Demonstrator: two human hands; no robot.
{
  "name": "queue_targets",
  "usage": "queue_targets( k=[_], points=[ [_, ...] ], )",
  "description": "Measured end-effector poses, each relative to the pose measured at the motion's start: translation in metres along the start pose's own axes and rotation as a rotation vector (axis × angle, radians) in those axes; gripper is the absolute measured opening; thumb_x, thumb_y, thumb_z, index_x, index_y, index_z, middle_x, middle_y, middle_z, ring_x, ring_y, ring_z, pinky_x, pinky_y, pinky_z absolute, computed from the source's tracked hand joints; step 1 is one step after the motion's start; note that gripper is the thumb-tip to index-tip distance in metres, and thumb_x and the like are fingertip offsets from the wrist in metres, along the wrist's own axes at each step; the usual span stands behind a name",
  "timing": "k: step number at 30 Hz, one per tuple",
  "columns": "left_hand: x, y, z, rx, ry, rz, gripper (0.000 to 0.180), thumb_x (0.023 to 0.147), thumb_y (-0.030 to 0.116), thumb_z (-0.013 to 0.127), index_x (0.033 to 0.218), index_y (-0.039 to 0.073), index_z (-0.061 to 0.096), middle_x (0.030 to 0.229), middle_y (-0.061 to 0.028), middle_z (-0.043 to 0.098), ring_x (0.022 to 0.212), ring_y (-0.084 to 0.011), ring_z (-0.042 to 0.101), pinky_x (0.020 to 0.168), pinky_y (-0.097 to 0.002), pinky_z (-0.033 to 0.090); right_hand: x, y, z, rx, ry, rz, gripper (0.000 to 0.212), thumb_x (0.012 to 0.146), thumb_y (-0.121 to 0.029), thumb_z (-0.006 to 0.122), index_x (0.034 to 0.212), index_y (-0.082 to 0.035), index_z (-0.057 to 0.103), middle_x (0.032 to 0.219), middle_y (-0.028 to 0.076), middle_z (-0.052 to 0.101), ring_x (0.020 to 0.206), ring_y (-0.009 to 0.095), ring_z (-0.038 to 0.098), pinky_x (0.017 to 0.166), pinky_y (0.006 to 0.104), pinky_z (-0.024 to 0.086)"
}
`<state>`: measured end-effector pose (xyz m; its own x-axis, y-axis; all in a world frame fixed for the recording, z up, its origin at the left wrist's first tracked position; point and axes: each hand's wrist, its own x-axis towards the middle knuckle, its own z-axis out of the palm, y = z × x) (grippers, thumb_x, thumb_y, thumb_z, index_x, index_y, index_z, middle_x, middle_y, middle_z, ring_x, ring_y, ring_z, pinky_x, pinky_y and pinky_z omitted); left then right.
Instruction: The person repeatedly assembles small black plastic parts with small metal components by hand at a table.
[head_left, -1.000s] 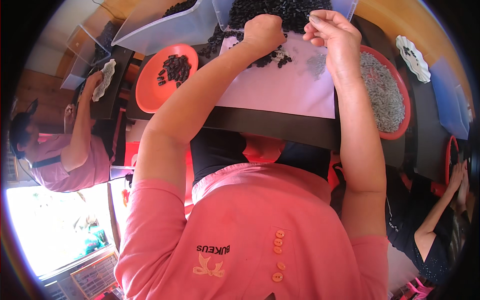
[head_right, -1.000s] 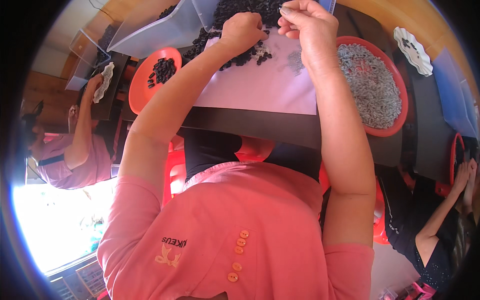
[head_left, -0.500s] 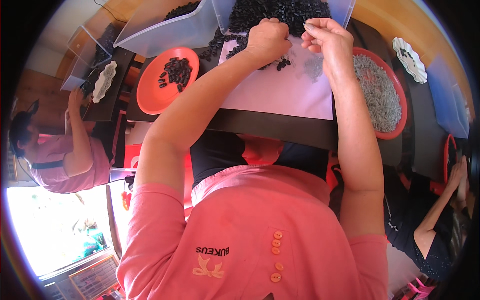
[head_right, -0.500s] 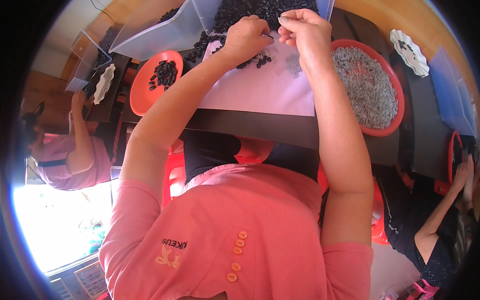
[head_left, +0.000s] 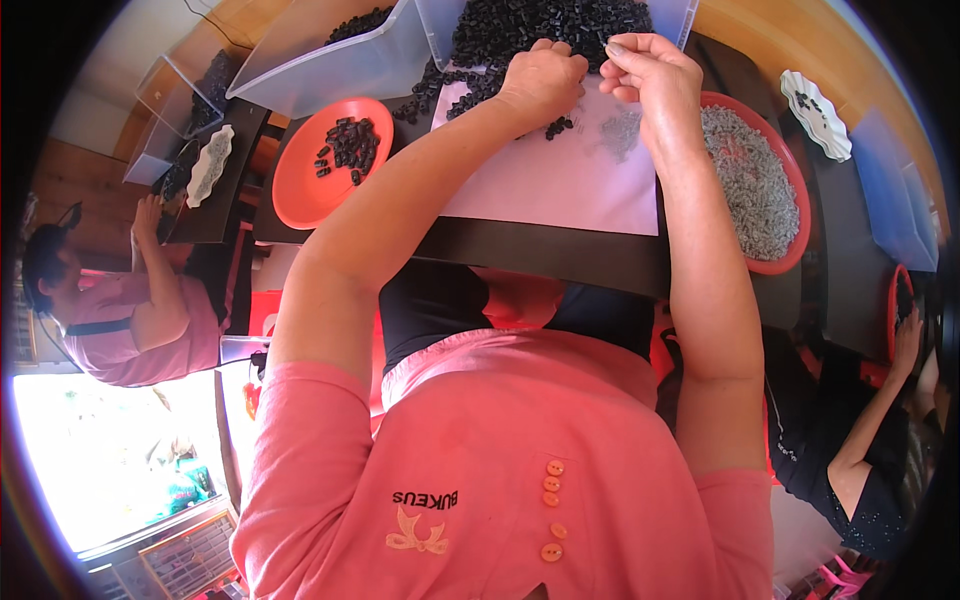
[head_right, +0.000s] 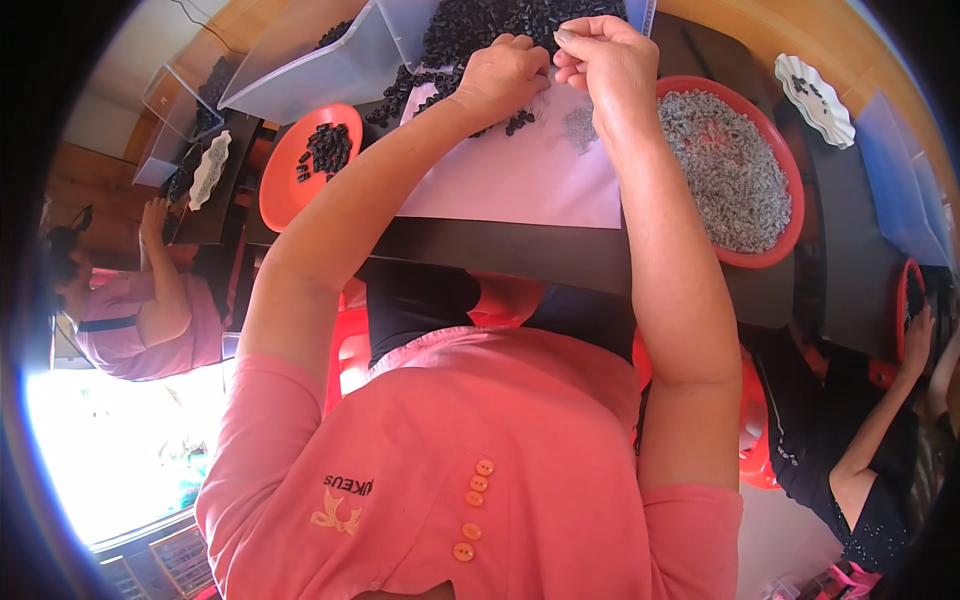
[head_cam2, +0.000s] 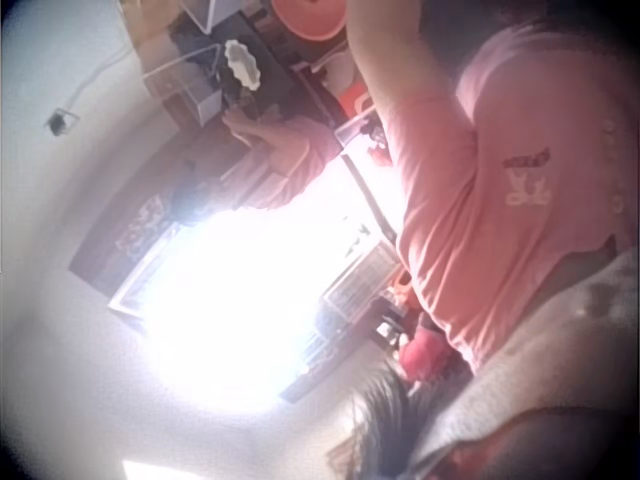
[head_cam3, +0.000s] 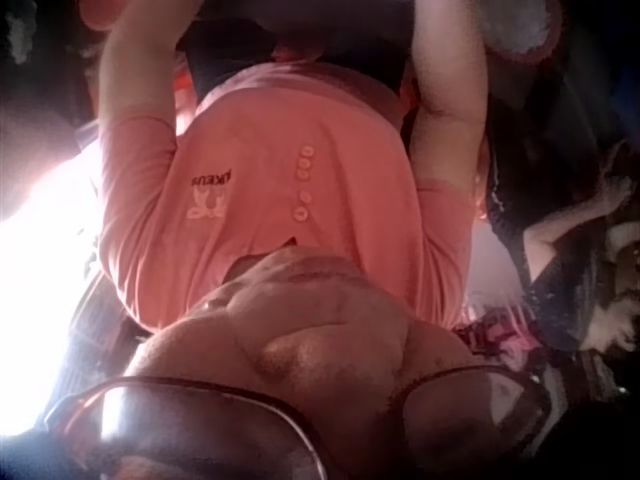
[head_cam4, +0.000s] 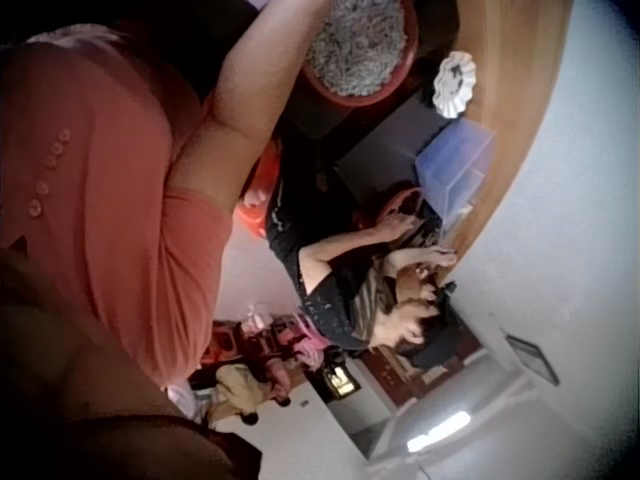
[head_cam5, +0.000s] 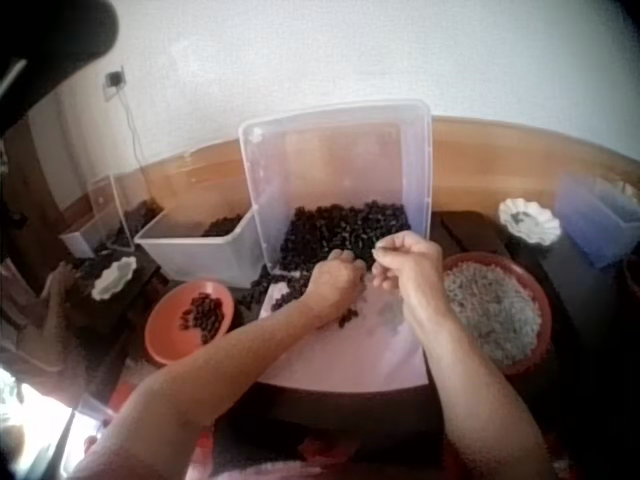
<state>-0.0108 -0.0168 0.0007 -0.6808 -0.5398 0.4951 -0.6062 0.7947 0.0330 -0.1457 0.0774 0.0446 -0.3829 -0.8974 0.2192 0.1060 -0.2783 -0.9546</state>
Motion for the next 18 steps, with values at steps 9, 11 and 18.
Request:
queue_targets(
  k=[9, 11, 18],
  points=[
    [0.007, 0.006, -0.005, 0.159, -0.251, 0.011, 0.021, 0.083, 0.022, 0.067, 0.095, 0.005, 0.065, 0.103, -0.01, 0.063, 0.102, -0.0284, 0.058, 0.084, -0.0406, 0.053, 0.005, 0.003, -0.006, -0.013, 0.015, 0.018, 0.008, 0.084, -0.008, 0.067, 0.089, -0.002, 0.067, 0.071, 0.006, 0.065, 0.056, 0.01, 0.06, 0.05, 0.0196, 0.044],
    [0.003, 0.008, -0.007, 0.173, -0.217, 0.048, 0.019, 0.081, 0.015, 0.061, 0.095, 0.003, 0.069, 0.104, -0.0113, 0.066, 0.104, -0.0298, 0.06, 0.083, -0.0423, 0.053, 0.004, 0.003, -0.005, -0.035, 0.013, 0.041, 0.008, 0.084, -0.008, 0.067, 0.089, -0.002, 0.067, 0.071, 0.006, 0.065, 0.056, 0.01, 0.06, 0.05, 0.0196, 0.044],
    [-0.004, 0.0, -0.011, -0.344, 0.097, -0.167, 0.02, 0.083, 0.019, 0.067, 0.086, -0.001, 0.066, 0.084, -0.0095, 0.068, 0.078, -0.0258, 0.065, 0.07, -0.0358, 0.052, 0.005, 0.004, -0.004, -0.159, -0.036, 0.038, 0.006, 0.085, -0.009, 0.066, 0.088, -0.004, 0.067, 0.073, 0.004, 0.065, 0.06, 0.011, 0.061, 0.054, 0.0238, 0.047]
  ],
)
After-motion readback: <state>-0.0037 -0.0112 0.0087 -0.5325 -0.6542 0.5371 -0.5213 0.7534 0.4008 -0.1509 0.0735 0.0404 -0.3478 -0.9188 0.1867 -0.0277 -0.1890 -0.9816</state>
